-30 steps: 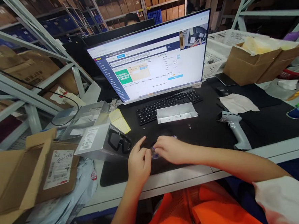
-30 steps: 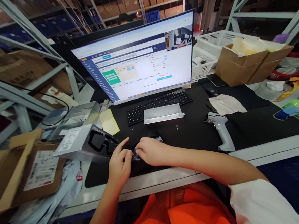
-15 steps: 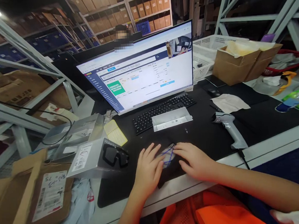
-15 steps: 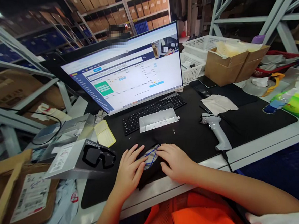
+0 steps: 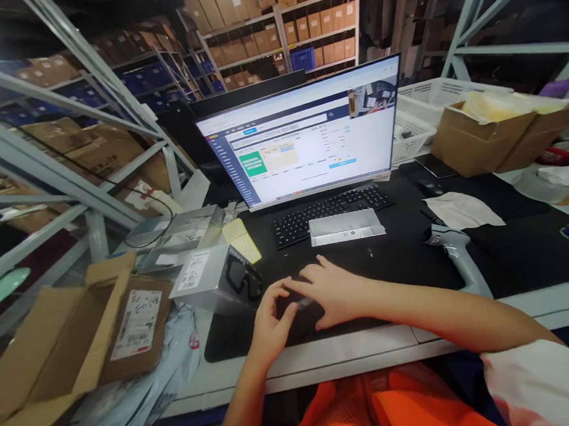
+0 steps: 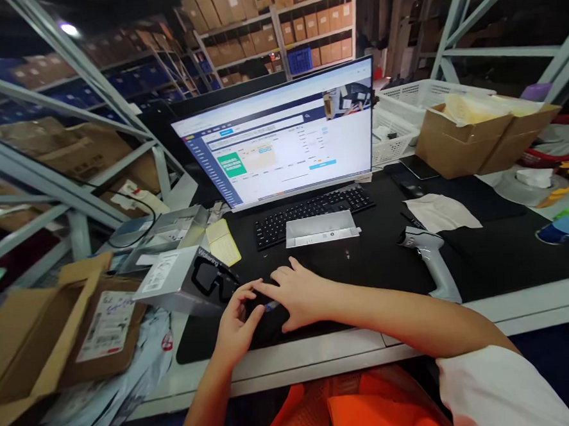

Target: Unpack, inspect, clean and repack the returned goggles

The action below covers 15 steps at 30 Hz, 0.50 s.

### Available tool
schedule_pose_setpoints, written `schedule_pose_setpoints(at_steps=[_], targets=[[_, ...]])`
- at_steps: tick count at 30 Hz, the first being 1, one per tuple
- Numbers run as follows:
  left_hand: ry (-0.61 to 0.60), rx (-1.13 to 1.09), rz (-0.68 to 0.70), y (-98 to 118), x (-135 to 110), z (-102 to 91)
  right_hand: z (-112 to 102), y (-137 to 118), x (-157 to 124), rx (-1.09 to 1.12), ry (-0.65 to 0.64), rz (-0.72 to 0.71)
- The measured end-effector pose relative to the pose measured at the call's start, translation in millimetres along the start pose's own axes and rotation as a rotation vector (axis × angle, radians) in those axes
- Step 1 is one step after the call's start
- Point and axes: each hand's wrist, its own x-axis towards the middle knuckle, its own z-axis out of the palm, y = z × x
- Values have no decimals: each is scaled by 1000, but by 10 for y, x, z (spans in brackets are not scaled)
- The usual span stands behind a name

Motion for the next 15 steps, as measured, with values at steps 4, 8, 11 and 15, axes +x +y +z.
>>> schedule_pose_setpoints(at_steps=[4, 8, 11, 15], targets=[[-85, -93, -162, -59, -150, -172, -175, 100, -70, 89, 30, -1], [-171, -23, -257, 10, -158, -102, -301, 184, -353, 173, 82, 78], [-208, 72, -191, 133, -72, 49, -282, 241, -552, 183, 129, 147], [-244, 165, 33, 262, 34, 172, -212, 303, -760, 173, 141, 211]])
